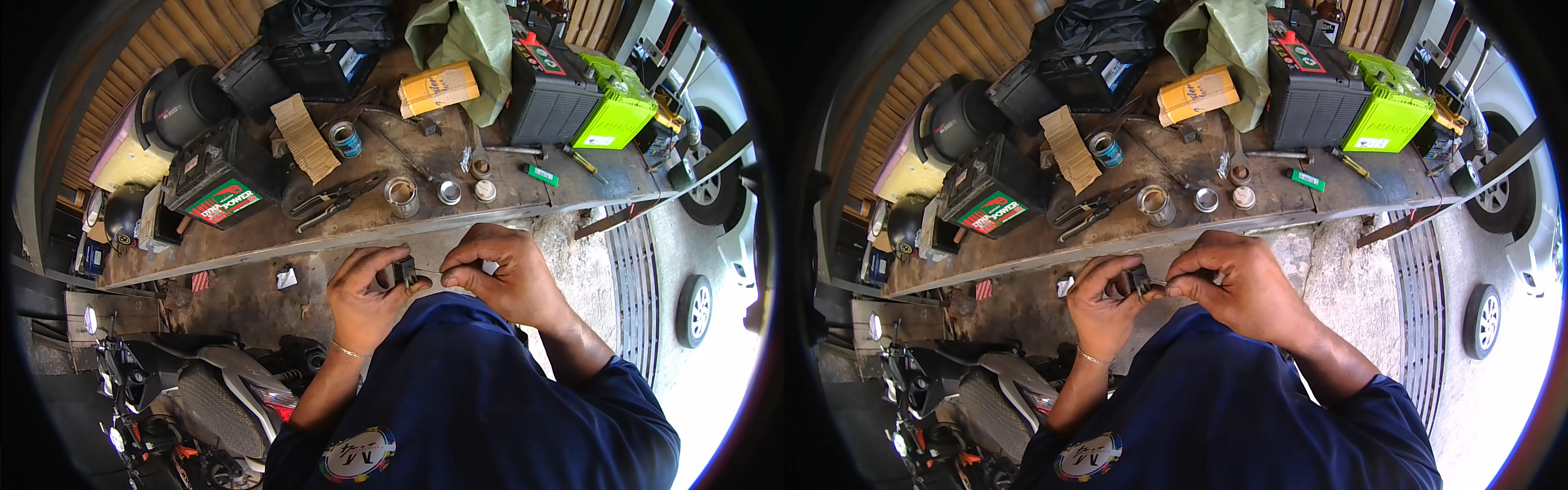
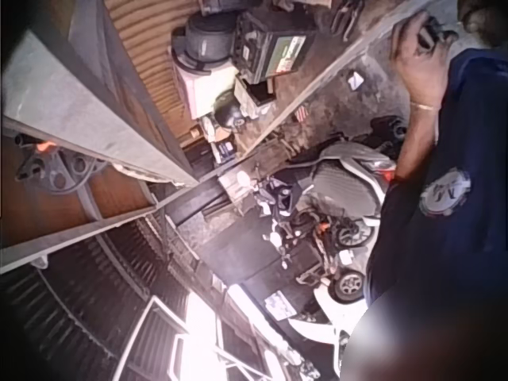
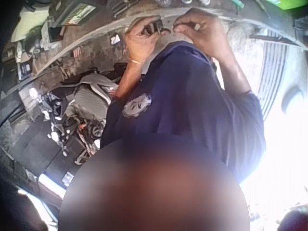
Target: The person repeatedly lights a green lighter and uses the flame to heat a small black electrical component held in the left hand. They rotate the component and apply the flame to different areas, then set the lighter down and continue handling the component with both hands.
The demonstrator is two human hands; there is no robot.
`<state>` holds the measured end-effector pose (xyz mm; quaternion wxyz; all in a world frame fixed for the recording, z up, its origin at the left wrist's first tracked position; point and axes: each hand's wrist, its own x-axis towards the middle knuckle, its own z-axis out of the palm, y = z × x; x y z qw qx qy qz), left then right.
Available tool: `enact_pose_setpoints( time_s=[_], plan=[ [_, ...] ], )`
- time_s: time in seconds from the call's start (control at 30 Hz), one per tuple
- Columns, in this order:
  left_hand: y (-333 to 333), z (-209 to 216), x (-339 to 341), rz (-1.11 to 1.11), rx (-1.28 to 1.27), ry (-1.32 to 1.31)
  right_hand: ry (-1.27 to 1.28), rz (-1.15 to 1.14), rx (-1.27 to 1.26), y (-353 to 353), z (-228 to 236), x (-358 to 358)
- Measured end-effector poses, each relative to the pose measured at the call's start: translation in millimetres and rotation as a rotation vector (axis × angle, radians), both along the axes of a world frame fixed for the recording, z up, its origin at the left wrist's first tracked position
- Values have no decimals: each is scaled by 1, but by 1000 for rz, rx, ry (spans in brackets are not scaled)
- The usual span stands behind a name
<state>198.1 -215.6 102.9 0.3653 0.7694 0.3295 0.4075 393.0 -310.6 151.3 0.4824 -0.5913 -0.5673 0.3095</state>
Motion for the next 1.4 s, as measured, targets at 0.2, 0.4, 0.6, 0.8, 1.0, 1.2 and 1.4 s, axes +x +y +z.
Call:
enact_pose_setpoints(
  time_s=[0.2,0.4,0.6,0.8,1.0,1.2,1.4],
  plan=[
    [3,-2,3,-1,105,-2,89,31,-24,3,-6,-5],
    [2,-1,3,-13,129,48,65,62,-47,0,-5,-3],
    [1,-1,3,5,123,79,-4,78,-37,1,-6,-4],
    [0,-5,2,11,147,116,-7,81,-46,0,-10,-5],
    [-1,-10,2,34,182,146,26,74,-69,-2,-9,-6],
    [-1,-11,3,80,320,181,58,63,-58,0,-12,-13],
    [-2,-13,3,96,337,208,82,67,-122,1,-12,-12]
  ],
)
